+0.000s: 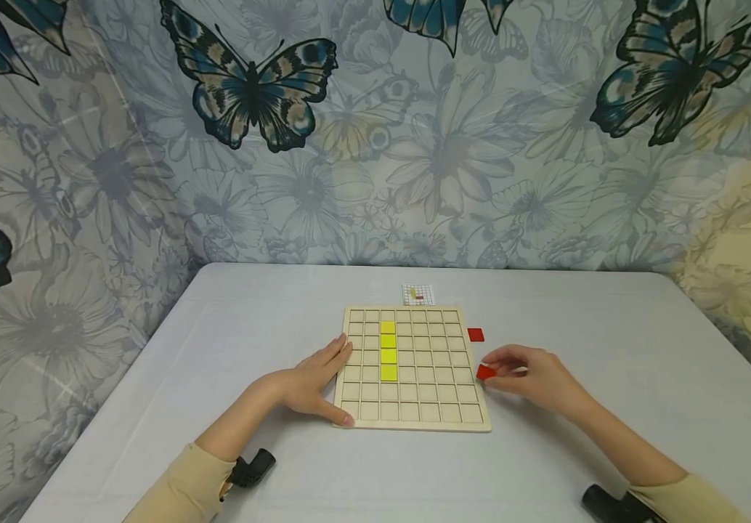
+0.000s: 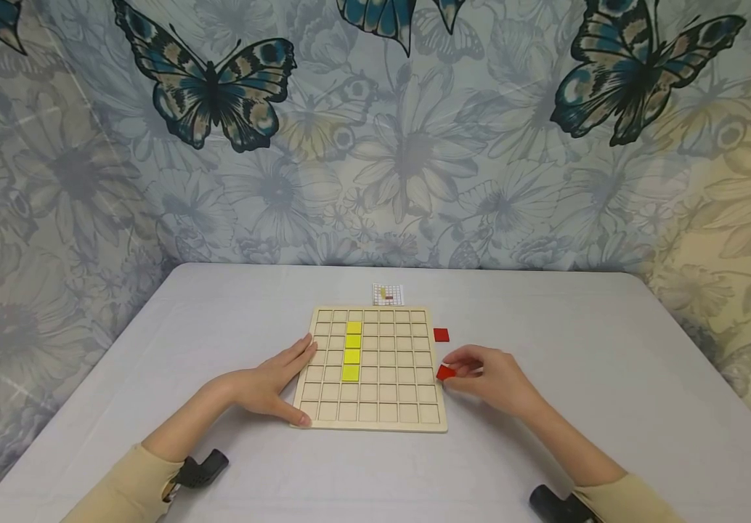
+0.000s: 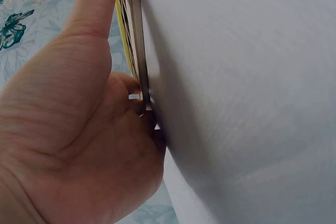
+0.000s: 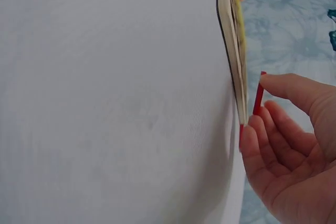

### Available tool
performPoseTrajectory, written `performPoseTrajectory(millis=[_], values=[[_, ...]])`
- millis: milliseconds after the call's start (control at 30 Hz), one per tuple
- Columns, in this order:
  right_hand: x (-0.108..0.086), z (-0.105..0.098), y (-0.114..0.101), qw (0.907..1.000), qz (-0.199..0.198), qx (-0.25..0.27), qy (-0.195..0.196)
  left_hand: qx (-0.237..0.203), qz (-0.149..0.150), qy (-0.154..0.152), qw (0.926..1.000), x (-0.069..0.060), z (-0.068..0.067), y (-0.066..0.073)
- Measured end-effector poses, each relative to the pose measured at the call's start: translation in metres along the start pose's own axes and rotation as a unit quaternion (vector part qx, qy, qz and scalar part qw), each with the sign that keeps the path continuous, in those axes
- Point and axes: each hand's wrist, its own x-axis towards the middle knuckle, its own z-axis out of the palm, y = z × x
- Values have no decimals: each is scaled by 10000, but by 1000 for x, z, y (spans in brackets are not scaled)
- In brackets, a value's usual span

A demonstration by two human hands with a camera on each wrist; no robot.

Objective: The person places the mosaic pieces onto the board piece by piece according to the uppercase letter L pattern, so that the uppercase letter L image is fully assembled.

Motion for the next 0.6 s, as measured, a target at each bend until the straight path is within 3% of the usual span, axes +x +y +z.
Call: performPoseTrajectory(millis=[133, 600], values=[[3, 6, -6, 9999, 15, 126, -88, -8, -20, 6, 10000, 0, 0, 0], [18, 32, -25, 9962, -628, 288, -524, -59, 77, 10, 10000, -1, -1, -1]])
